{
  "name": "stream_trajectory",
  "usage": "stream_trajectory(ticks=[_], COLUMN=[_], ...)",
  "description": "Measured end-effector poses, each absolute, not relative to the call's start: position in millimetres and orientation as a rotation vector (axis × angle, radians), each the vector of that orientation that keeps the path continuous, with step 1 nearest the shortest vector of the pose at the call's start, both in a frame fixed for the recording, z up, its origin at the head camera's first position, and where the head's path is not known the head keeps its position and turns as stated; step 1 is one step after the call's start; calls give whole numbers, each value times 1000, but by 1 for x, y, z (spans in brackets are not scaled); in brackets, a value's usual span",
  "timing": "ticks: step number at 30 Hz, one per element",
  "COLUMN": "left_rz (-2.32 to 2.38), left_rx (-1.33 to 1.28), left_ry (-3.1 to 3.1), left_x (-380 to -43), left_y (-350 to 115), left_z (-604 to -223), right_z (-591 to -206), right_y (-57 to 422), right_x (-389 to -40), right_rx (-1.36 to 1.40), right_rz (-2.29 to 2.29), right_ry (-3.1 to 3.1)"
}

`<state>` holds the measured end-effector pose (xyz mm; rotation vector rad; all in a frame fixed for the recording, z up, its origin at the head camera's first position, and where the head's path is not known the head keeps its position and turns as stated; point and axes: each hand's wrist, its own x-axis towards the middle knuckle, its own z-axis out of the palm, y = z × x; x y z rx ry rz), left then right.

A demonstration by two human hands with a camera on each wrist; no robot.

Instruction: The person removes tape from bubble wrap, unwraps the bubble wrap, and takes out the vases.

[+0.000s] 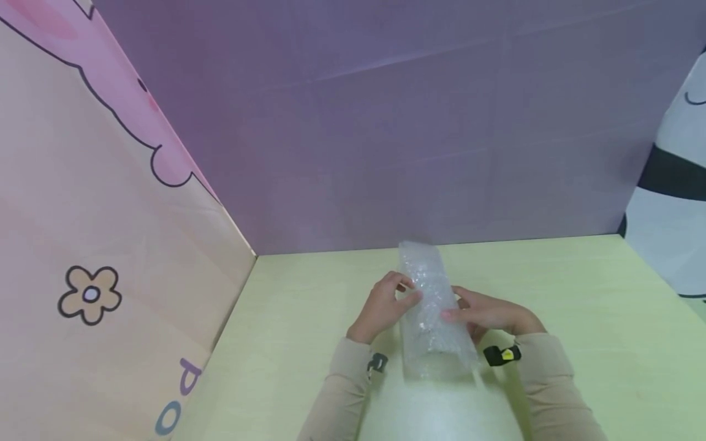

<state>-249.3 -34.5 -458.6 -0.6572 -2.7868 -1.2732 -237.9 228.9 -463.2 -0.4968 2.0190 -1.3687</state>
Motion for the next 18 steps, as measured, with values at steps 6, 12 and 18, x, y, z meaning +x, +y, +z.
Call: stream_trajectory(ticks=[6,12,18], left_rz=[-1272,-1262,-1272], left_rx=[-654,-649,-660], left_ry=[-2786,-2786,-2779], left_x=[-250,-249,-249], left_y=[-33,-33,-33], left_z=[-459,-459,-460], right_z=[-463,-464,-465], right_y=[230,230,231], right_x=[-239,-239,-240], right_rx=[-490,-493,-483], right_rz=[-1364,-1359,-1361], right_ry=[2021,2031,2029])
